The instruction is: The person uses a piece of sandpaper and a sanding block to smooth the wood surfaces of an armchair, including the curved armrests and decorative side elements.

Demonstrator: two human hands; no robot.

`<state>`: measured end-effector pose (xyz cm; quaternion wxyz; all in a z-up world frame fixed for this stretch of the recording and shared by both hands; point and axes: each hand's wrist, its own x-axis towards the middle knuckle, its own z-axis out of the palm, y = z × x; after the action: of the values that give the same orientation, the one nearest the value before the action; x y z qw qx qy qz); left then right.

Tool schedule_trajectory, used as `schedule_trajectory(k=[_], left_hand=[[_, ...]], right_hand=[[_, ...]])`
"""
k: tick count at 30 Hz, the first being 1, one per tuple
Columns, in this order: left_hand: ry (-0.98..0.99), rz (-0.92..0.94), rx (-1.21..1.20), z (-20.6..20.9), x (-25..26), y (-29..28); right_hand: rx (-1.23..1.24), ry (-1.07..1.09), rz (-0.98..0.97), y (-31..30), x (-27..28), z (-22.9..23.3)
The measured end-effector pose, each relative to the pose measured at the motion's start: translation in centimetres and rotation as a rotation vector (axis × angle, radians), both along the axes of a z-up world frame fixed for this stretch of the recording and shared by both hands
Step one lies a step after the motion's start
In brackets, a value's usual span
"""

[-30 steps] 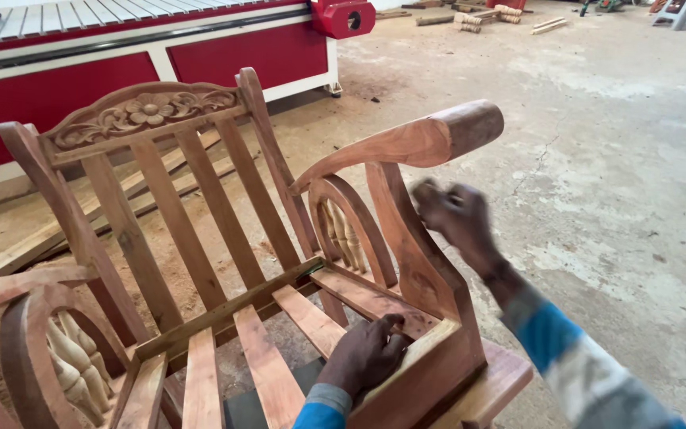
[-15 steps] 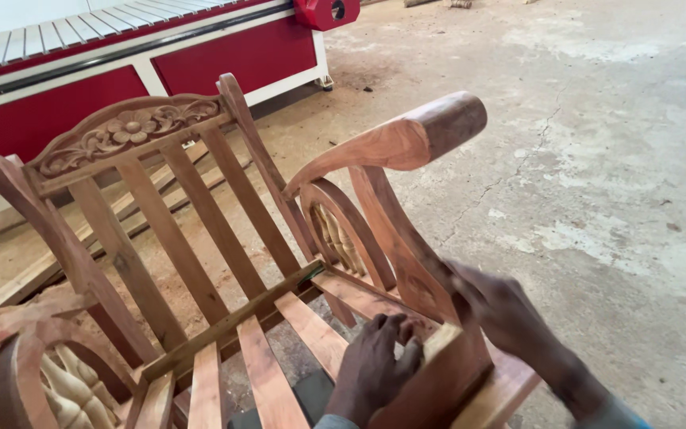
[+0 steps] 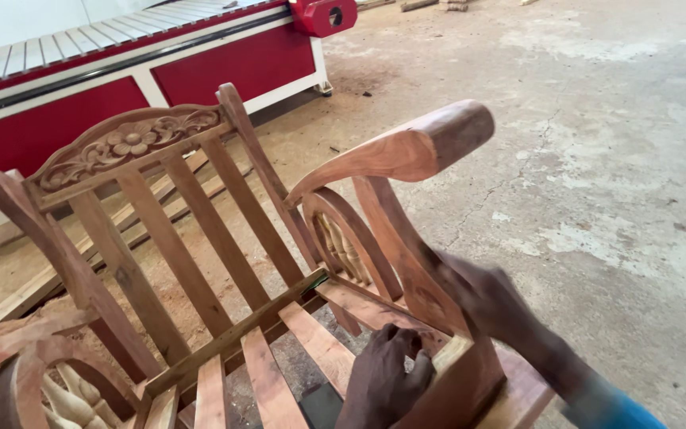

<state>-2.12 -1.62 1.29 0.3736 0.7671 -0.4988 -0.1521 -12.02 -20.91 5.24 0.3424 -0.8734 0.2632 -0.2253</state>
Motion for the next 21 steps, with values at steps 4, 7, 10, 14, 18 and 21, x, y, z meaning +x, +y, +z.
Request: schedule_trajectory(k=[4, 7, 10, 14, 18, 21], left_hand=[[-0.038, 0.003, -0.043, -0.8, 0.0, 0.2], [-0.043, 0.022, -0.047, -0.2, 0.1, -0.2], [-0.044, 0.042, -0.033, -0.2, -0.2, 0.0], [-0.057, 0.031, -0.022, -0.5, -0.2, 0.2], [-0.054, 0.038, -0.032, -0.6, -0.1, -0.1], [-0.108, 0.008, -0.047, -0.4, -0.1, 0.2]], right_hand=[[-0.137, -0.105, 0.082, 0.8, -1.9, -1.0], [-0.15, -0.153, 0.08, -0.9, 4.5, 0.4], [-0.339, -0.42, 0.116, -2.6, 10.0, 2.1], [-0.252, 0.055, 0.032, 0.1, 4.5, 1.9], [-0.715, -0.182, 0.196, 3.9, -4.7, 0.0], [-0.496, 0.126, 0.103, 3.0, -3.9, -0.6]])
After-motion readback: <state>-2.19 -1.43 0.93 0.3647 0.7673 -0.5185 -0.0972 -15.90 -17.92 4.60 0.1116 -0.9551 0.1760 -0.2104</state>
